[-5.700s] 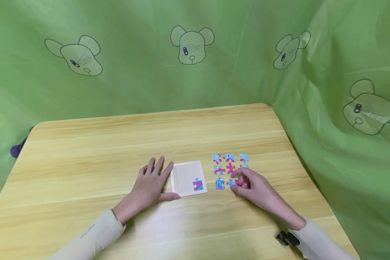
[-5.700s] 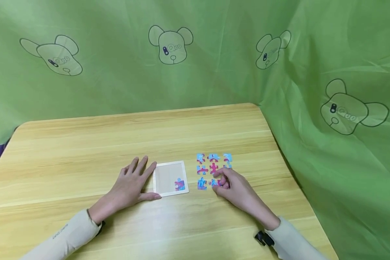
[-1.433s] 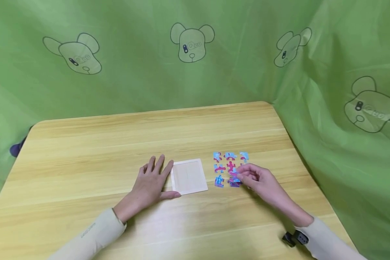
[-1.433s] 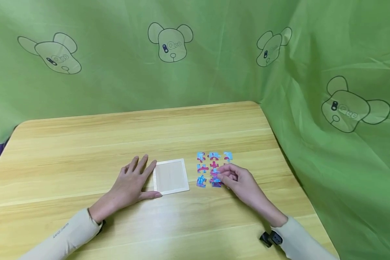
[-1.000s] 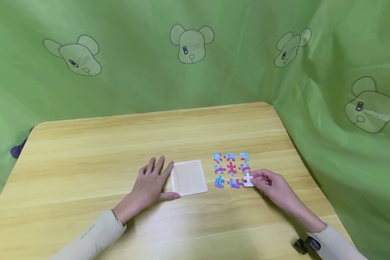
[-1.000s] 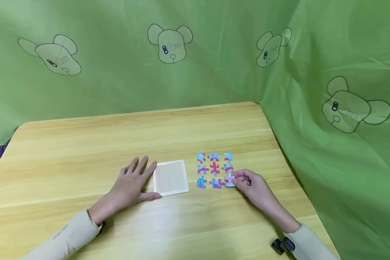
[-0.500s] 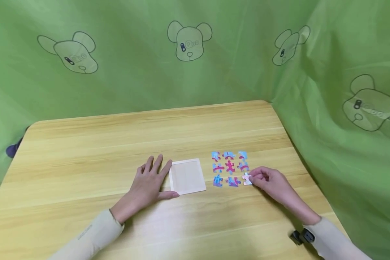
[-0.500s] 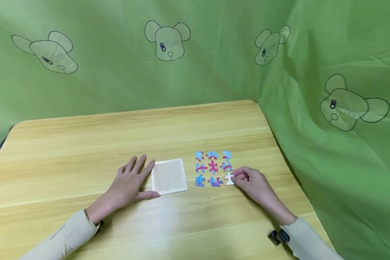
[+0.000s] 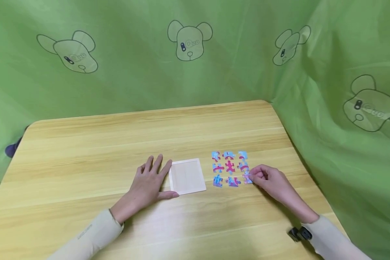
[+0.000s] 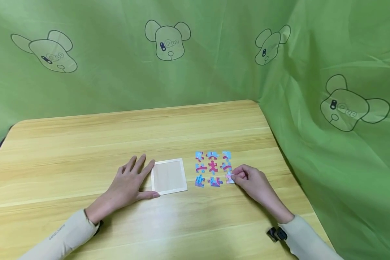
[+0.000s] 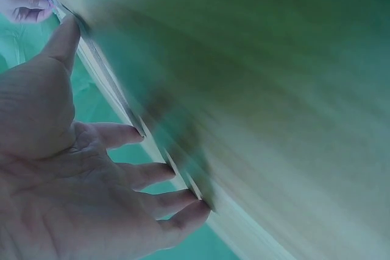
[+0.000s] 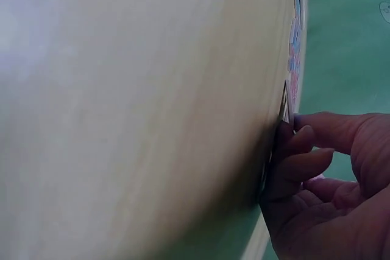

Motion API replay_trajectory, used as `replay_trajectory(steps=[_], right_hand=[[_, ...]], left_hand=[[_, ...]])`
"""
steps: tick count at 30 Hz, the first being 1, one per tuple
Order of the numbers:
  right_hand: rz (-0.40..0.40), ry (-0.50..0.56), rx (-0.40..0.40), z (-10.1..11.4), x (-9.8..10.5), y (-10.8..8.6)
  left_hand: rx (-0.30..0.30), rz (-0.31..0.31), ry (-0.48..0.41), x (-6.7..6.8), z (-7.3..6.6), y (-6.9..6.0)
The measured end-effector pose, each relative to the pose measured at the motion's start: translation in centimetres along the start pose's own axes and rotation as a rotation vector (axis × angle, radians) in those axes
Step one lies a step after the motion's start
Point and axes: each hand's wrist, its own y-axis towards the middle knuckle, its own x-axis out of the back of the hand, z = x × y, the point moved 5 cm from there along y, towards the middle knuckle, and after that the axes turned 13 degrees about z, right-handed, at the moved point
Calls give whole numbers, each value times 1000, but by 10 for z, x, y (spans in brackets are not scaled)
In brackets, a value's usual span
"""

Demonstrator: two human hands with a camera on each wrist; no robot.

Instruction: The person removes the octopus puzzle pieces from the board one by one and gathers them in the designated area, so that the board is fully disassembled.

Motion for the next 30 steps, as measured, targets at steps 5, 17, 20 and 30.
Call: replay_trajectory(steps=[5, 17, 20, 30], right_hand=[[4, -20, 8, 4, -1, 0], [-5, -58, 17, 4, -1, 5], [-24, -73, 25, 6, 1, 2], [-105, -170, 244, 18, 11, -16]], left_hand=[[0, -4, 3, -1, 1, 0], [4, -13, 4, 0, 3, 1], [6, 8, -8, -1, 2, 3], [-72, -201, -21, 20, 1, -17]])
